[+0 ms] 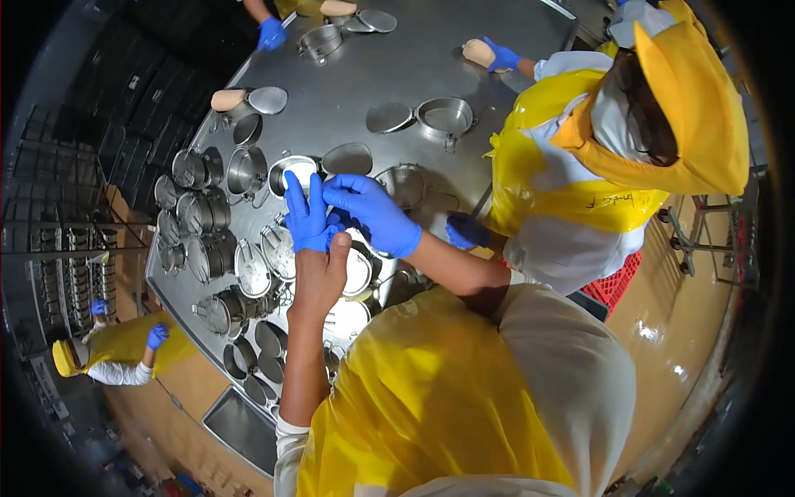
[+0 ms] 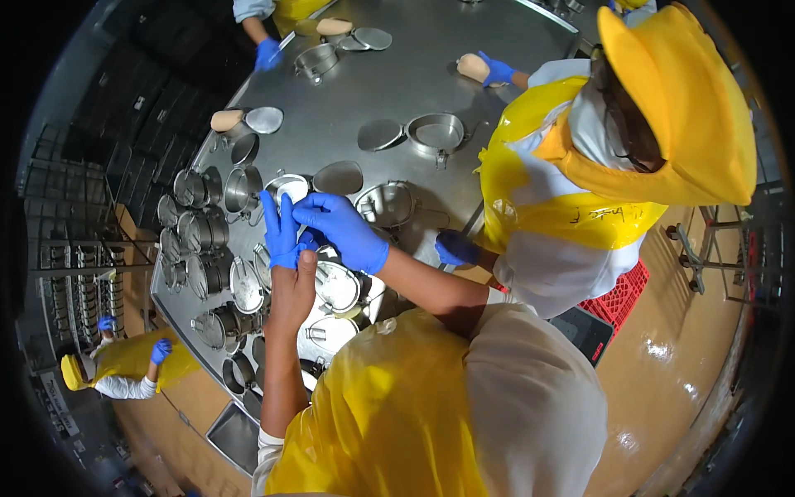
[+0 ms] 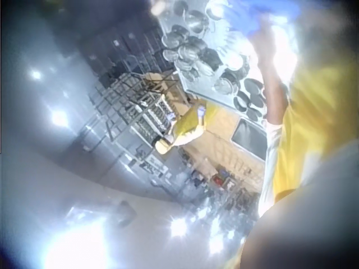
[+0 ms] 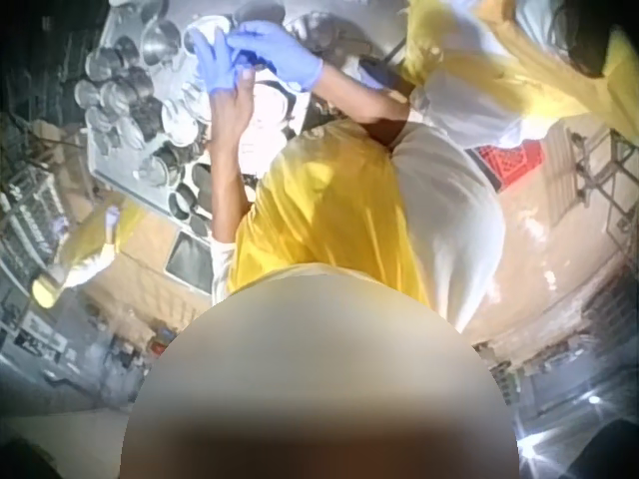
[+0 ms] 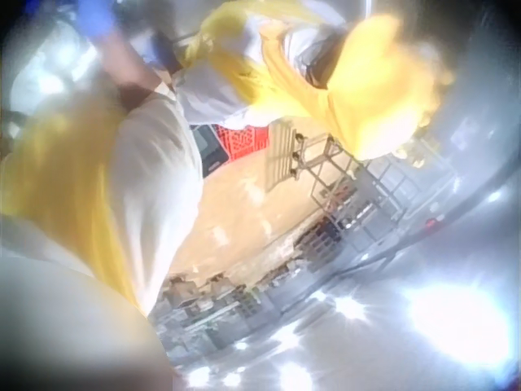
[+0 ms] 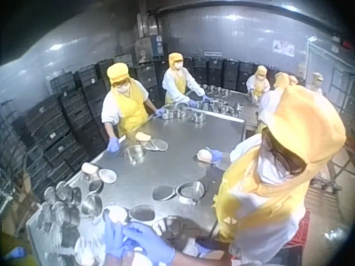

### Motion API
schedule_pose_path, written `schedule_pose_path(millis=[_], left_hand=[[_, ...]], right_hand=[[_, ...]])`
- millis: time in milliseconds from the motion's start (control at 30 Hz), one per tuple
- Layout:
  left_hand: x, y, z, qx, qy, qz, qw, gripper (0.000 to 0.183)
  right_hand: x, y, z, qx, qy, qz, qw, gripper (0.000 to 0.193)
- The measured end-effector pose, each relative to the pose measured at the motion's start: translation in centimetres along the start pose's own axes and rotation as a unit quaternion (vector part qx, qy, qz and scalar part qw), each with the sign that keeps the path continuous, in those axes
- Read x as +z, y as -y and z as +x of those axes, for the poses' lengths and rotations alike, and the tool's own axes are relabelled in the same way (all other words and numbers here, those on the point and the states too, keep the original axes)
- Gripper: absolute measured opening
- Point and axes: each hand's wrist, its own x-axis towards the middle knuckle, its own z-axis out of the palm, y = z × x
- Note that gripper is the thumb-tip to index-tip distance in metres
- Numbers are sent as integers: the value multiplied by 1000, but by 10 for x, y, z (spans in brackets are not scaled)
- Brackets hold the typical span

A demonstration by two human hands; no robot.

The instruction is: The person repeatedly picks up small metal containers and their lids from a stainless steel table, aligns them, and secures the lids by hand. The person works alongside other staff in a commercial kitchen environment.

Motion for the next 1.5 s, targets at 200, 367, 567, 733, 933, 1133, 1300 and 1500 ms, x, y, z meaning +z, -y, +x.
schedule_pose_path(millis=[200, 367, 567, 733, 933, 1133, 1300, 1500], left_hand=[[6, 8, -11, -32, 27, -93, 995, 86], [3, 7, -16, -35, 26, -140, 989, 85], [-1, 4, -22, -20, -3, -142, 990, 82], [-14, -4, -29, -27, -18, -73, 997, 66], [-24, -9, -41, -20, 3, 17, 1000, 70], [-29, -17, -45, -48, -1, -25, 999, 79], [-35, -22, -37, -19, -27, -31, 999, 86], [-37, -22, -25, -19, -43, -292, 955, 95]], right_hand=[[-20, -20, -1, -3, 60, 2, 998, 19], [-16, -33, -2, 9, 85, 108, 990, 18], [-9, -31, 2, 23, 153, 142, 978, 22], [4, -17, -7, -32, 68, -59, 995, 16], [16, -12, -19, -62, 49, -143, 987, 13], [36, -11, -20, -56, 13, -139, 989, 23], [43, -11, -25, -132, 56, -206, 968, 22], [44, 1, -9, -197, 4, -194, 961, 9]])
